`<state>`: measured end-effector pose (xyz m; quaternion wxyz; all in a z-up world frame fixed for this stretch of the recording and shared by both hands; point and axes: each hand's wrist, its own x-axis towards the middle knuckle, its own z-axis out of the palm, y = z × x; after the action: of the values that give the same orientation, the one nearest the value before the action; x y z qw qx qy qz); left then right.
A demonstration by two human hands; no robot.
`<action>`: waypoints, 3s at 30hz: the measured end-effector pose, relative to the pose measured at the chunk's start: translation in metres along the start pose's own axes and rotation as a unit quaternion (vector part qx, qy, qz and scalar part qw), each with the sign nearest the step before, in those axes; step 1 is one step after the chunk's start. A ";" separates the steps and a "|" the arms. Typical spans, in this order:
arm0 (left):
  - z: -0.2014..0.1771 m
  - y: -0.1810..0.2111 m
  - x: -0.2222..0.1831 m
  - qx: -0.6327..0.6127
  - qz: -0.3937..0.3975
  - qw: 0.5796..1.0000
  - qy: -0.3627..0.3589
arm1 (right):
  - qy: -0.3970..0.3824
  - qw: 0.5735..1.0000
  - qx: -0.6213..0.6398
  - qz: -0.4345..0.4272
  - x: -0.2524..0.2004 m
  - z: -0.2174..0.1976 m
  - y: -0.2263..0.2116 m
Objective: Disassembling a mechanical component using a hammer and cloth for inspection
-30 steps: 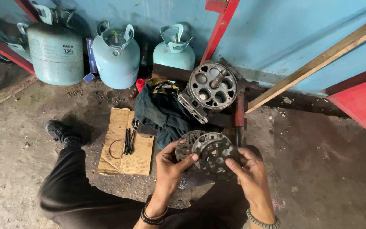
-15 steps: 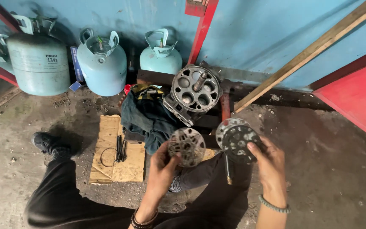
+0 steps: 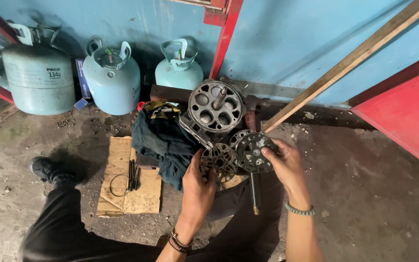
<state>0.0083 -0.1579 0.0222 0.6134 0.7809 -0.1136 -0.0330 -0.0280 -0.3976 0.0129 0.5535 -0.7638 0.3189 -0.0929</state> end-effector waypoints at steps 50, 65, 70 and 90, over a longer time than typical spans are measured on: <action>-0.001 -0.007 0.001 -0.054 -0.011 0.998 -0.037 | -0.003 0.984 -0.158 -0.086 0.013 0.007 -0.013; 0.022 -0.019 -0.001 0.006 -0.006 0.996 -0.086 | 0.025 0.984 -0.108 -0.139 -0.011 0.002 -0.014; 0.037 -0.022 -0.005 0.190 0.042 0.979 -0.054 | 0.032 0.969 -0.175 -0.172 -0.022 0.003 -0.021; -0.040 -0.039 -0.047 0.070 0.187 0.976 -0.091 | 0.225 0.817 -0.298 -0.438 -0.142 0.039 -0.012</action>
<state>-0.0241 -0.1006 -0.0097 0.5398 0.7805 -0.3149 0.0191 -0.1147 -0.2809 0.0394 0.1123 -0.9082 0.0781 -0.3956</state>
